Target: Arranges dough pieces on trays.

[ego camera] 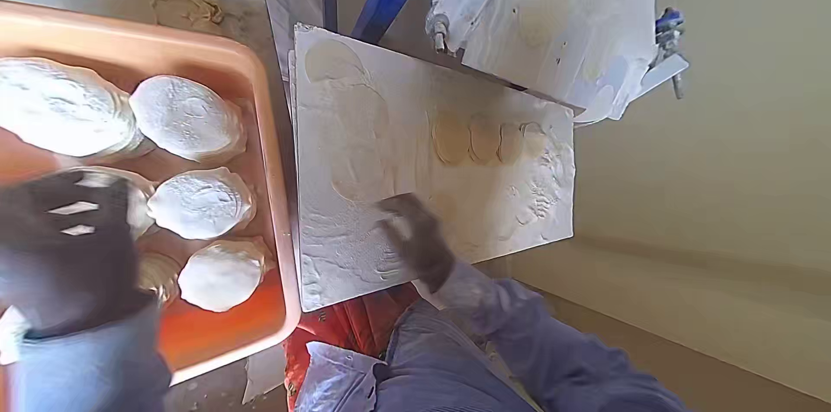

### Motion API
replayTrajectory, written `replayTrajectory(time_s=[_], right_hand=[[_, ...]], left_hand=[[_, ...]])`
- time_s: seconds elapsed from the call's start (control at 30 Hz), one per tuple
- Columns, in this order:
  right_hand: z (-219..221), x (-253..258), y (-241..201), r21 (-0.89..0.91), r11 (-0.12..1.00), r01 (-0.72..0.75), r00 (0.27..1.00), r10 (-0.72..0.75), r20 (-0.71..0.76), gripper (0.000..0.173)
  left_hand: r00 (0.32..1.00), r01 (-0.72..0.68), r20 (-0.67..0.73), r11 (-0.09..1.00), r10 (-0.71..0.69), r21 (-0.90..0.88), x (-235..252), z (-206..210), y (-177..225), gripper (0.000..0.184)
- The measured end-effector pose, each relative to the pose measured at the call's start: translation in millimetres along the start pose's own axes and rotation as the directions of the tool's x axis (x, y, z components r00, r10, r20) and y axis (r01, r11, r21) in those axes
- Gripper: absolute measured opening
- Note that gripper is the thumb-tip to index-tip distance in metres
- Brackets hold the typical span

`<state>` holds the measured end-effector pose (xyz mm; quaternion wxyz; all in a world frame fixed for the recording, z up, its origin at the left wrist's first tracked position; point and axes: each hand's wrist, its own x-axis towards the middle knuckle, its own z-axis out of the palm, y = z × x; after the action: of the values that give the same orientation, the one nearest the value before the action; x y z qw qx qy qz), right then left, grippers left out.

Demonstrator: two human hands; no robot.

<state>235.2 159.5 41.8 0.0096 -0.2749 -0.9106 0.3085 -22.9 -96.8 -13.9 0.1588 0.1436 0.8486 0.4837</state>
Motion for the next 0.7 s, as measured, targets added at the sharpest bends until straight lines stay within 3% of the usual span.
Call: replayTrajectory(time_s=[0.07, 0.17, 0.3, 0.37, 0.43, 0.5, 0.6, 0.7], right_hand=[[-47, -15, 71, -0.148, 0.954, -0.260, 0.961, 0.270, 0.054, 0.040], [-72, -11, 145, -0.282, 0.922, -0.266, 0.949, 0.302, 0.094, 0.048], [-73, 5, 151, -0.381, 0.901, -0.209, 0.904, 0.327, 0.276, 0.040], [-77, 1, 150, -0.382, 0.908, -0.172, 0.872, 0.321, 0.370, 0.035], [-79, -2, 146, -0.340, 0.934, -0.108, 0.889, 0.244, 0.387, 0.033], [-80, -10, 127, -0.246, 0.968, -0.046, 0.919, 0.138, 0.368, 0.029], [-71, -30, 87, -0.058, 0.997, 0.056, 0.955, -0.037, 0.295, 0.024], [-44, -42, 38, 0.182, 0.954, 0.240, 0.938, -0.276, 0.212, 0.031]], left_hand=[[0.987, 0.139, 0.083, 0.990, -0.141, 0.030, -60, 39, 45, 0.041], [0.946, 0.239, 0.221, 0.971, -0.239, 0.027, -136, 112, 88, 0.035], [0.858, 0.374, 0.351, 0.925, -0.374, 0.071, -202, 177, 112, 0.034], [0.845, 0.380, 0.359, 0.918, -0.395, 0.115, -222, 196, 112, 0.034], [0.836, 0.401, 0.362, 0.910, -0.412, 0.110, -228, 202, 110, 0.036], [0.850, 0.444, 0.320, 0.896, -0.419, -0.006, -230, 199, 107, 0.036], [0.899, 0.432, 0.263, 0.808, -0.351, -0.401, -227, 188, 99, 0.038], [0.903, 0.411, 0.276, 0.467, -0.330, -0.783, -219, 174, 87, 0.042]])
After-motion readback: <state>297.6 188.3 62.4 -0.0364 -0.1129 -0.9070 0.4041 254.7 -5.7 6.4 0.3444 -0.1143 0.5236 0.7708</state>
